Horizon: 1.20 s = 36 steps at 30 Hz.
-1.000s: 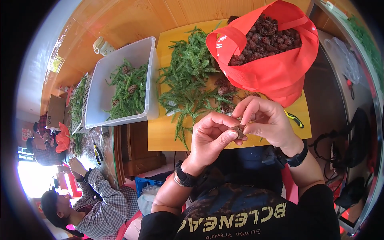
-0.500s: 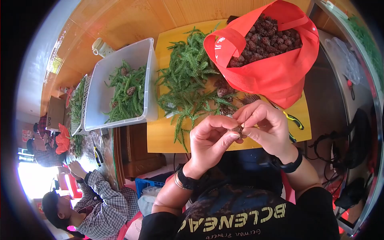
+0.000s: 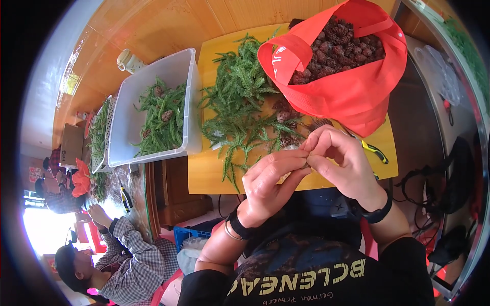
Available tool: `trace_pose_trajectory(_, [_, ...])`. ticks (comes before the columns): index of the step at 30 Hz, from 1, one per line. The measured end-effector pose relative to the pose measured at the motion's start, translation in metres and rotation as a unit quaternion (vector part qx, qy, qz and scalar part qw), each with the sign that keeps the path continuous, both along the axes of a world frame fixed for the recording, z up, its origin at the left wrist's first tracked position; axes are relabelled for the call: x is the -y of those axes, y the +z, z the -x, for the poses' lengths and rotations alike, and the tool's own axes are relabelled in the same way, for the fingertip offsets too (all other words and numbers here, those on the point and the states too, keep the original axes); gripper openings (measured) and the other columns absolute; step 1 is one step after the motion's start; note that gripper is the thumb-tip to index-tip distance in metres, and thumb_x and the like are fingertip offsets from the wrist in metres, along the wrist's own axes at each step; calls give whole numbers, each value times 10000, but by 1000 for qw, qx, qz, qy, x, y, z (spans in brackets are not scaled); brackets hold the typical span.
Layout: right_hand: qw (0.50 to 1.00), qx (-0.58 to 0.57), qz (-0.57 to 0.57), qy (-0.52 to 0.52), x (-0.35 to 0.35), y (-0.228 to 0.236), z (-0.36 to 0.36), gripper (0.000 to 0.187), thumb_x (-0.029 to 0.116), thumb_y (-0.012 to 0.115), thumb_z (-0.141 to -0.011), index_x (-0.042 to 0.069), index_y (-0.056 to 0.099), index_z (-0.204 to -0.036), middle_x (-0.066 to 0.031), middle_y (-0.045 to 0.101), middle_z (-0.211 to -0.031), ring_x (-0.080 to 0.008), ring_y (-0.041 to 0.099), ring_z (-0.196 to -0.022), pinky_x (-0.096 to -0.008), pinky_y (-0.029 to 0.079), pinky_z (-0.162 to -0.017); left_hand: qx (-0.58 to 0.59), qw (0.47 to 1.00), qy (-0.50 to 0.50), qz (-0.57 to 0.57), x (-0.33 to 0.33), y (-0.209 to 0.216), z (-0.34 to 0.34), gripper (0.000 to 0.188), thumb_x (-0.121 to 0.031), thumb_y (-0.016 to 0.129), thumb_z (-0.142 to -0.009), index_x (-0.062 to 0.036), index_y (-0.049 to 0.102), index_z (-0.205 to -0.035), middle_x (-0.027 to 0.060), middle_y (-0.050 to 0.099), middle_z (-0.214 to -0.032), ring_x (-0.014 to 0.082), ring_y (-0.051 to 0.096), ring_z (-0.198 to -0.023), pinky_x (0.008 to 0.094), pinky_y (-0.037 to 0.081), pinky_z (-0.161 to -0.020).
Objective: Trimming small leaves from plant stems using yellow pruning shears.
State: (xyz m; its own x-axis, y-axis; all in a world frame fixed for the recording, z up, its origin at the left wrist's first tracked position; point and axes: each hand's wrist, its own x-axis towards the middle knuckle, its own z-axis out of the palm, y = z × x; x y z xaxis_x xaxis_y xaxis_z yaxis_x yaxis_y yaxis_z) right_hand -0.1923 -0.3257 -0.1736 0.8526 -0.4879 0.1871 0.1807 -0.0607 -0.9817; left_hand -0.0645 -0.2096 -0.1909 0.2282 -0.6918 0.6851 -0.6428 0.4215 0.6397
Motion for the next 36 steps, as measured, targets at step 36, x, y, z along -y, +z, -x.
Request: trace_pose_trajectory(36, [950, -271, 154, -35, 21, 19, 98, 239, 90, 632, -707, 21, 409, -654, -91, 646, -751, -98, 583, -646, -238, 448, -611, -580, 776, -243, -46, -2, -6, -11, 122, -101, 537, -896, -74, 481, -1000, 167, 556, -1038, 182, 563, -913, 276, 487, -796])
